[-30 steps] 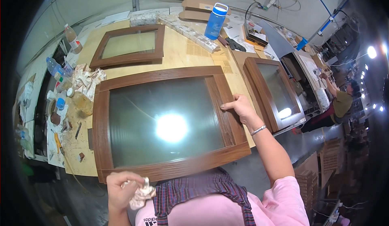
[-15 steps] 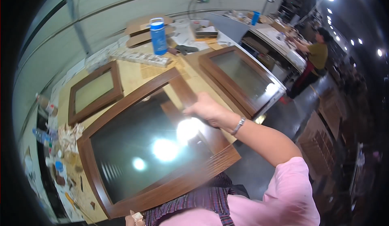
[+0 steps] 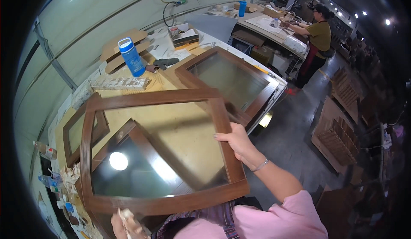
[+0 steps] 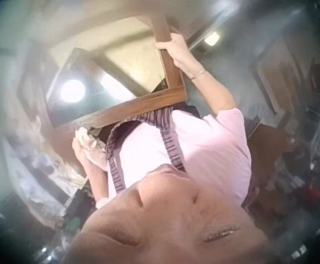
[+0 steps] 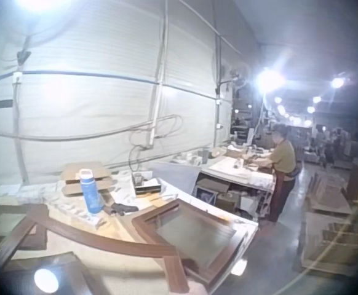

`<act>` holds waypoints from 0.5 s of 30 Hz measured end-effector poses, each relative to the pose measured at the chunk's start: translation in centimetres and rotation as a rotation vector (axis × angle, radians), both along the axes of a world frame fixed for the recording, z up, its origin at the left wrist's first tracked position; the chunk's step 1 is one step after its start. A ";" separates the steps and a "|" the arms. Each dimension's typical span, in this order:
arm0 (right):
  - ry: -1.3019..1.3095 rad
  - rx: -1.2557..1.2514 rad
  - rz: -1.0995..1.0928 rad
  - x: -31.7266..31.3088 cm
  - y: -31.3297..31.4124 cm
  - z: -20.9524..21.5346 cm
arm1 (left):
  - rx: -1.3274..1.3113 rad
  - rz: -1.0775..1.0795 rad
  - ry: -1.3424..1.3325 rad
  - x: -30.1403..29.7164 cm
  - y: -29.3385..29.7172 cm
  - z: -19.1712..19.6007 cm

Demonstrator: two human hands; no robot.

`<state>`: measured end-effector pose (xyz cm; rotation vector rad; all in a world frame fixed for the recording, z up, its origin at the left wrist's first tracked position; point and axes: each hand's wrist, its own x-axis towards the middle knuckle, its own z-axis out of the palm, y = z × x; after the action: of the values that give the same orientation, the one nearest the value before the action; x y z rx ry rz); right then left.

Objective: The person wipes the glass panes of wooden window frames using a cloth and liquid from a bottle, applies small wax or filler pieces to the corners, and scrapes the edges with a tool.

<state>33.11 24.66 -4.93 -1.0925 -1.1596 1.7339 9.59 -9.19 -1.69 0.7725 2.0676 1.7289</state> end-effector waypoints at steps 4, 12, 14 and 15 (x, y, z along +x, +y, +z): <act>0.058 -0.056 -0.237 5.6 3.6 -1.2 | -0.090 -0.094 -0.789 -2.5 13.9 3.6; 0.030 -0.006 -0.754 11.9 14.4 -6.0 | -0.161 -0.453 -0.805 0.2 43.1 -2.8; 0.046 -0.027 -0.789 11.0 16.8 -7.0 | -0.186 -0.417 -0.711 -2.7 48.5 -7.7; 0.070 -0.001 -0.830 11.3 18.3 -8.0 | -0.210 -0.462 -0.728 -2.5 50.8 -8.4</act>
<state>44.43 42.91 -12.96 -1.2599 -0.5241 1.1001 7.10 41.60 -10.08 0.4141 1.4042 1.2509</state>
